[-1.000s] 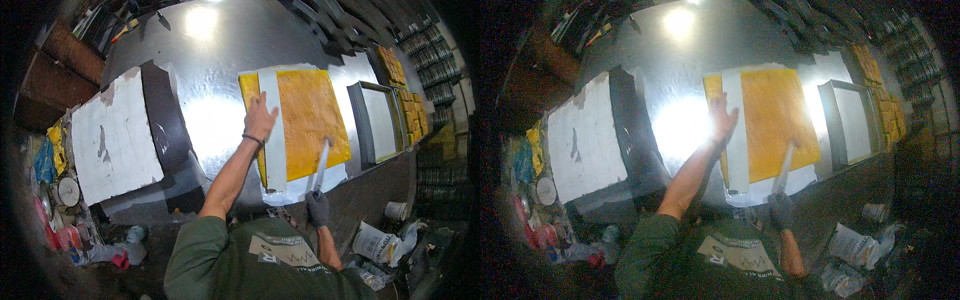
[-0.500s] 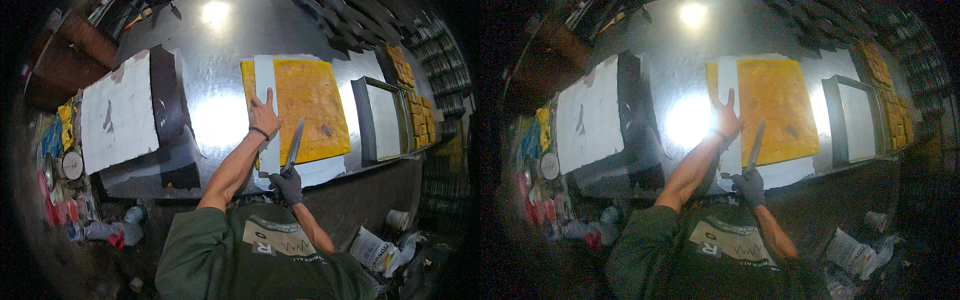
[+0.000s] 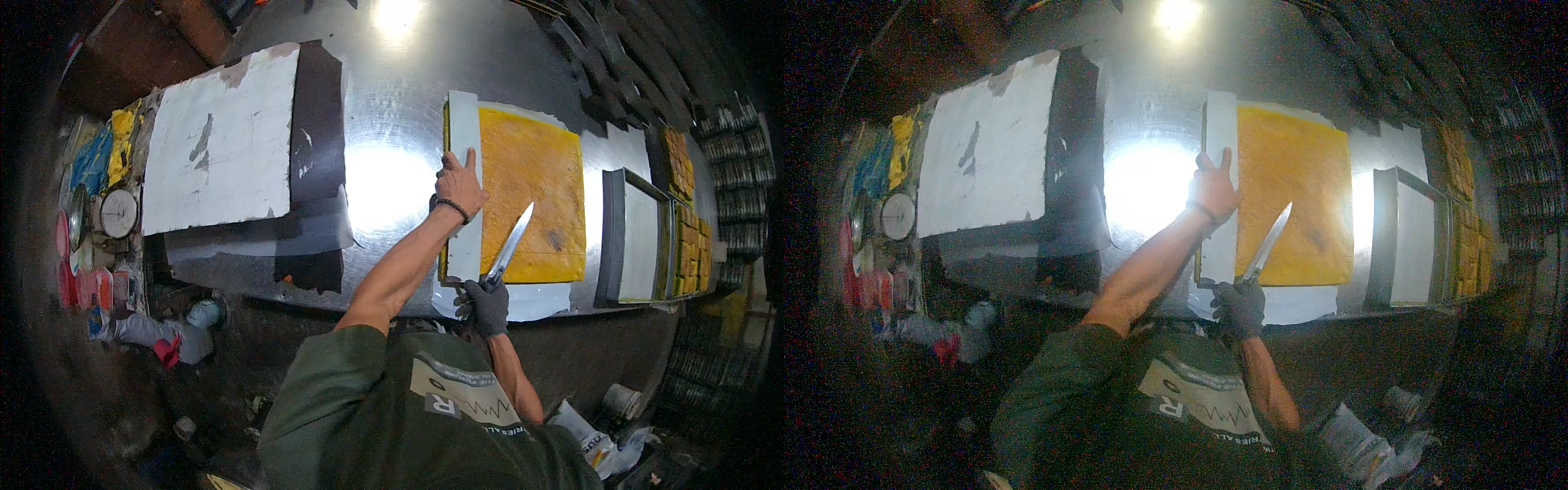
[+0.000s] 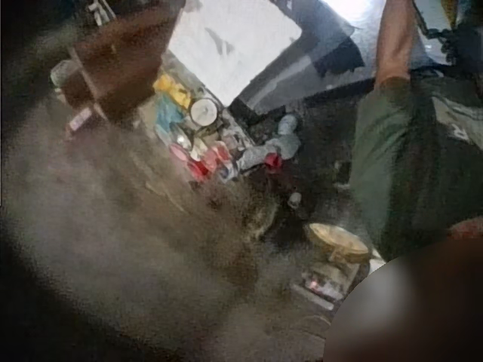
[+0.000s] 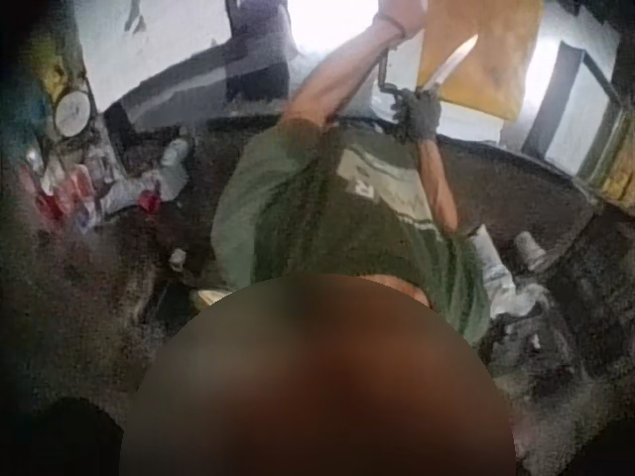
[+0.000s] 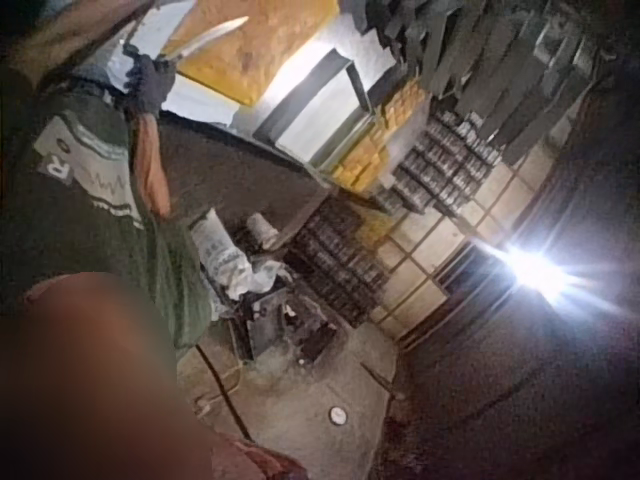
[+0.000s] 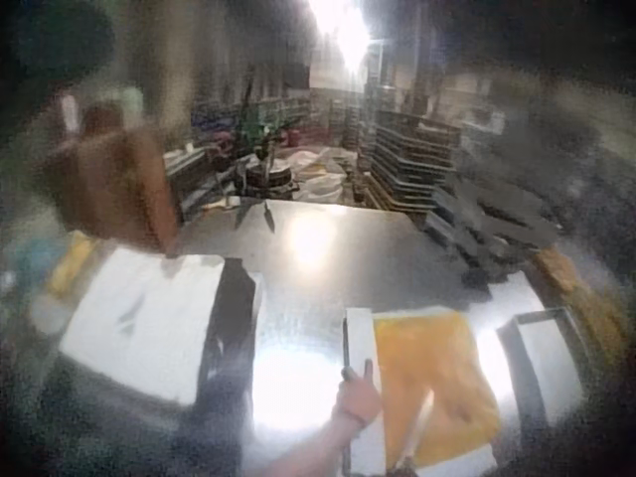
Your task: The person places a yellow rectangular sheet on a metal workbench and uses a knife to cut it into strips. The person repeatedly positions the sheet, cuts along straight lines, and removes cut pieces.
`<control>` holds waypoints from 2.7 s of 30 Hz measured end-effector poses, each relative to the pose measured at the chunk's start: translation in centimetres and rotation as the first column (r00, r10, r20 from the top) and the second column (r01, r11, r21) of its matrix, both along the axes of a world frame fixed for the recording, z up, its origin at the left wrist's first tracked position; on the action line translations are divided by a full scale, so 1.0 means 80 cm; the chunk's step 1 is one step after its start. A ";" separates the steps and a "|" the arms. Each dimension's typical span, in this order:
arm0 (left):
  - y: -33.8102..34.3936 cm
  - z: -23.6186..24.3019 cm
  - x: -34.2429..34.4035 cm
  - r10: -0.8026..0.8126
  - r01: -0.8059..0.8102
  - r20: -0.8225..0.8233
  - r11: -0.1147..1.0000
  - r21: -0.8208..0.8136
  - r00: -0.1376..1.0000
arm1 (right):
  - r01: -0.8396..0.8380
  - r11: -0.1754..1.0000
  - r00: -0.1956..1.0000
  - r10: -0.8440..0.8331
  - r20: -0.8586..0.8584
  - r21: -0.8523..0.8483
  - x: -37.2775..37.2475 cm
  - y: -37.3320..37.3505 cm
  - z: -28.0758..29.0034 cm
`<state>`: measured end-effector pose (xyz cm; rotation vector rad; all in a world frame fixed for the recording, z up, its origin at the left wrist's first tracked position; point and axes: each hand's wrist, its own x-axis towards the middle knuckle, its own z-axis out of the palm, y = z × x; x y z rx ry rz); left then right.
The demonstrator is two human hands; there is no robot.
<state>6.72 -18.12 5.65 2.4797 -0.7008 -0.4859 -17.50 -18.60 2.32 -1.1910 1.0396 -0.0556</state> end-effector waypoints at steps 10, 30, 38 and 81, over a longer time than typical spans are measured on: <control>0.008 0.008 -0.002 -0.016 0.016 -0.005 1.000 0.020 1.000 | 0.047 0.999 0.999 -0.048 0.015 0.021 0.006 0.012 0.019; -0.003 -0.025 0.008 -0.009 0.007 0.035 0.998 0.064 0.999 | 0.044 0.999 0.999 -0.044 0.005 -0.012 0.003 0.016 0.009; 0.002 -0.021 0.023 -0.101 0.102 -0.010 0.990 0.094 0.995 | 0.002 1.000 1.000 -0.002 -0.004 -0.025 0.006 0.018 0.015; -0.018 -0.059 0.026 -0.080 0.075 0.035 0.990 0.115 0.996 | -0.025 0.999 0.990 0.021 -0.138 -0.024 0.014 0.006 0.014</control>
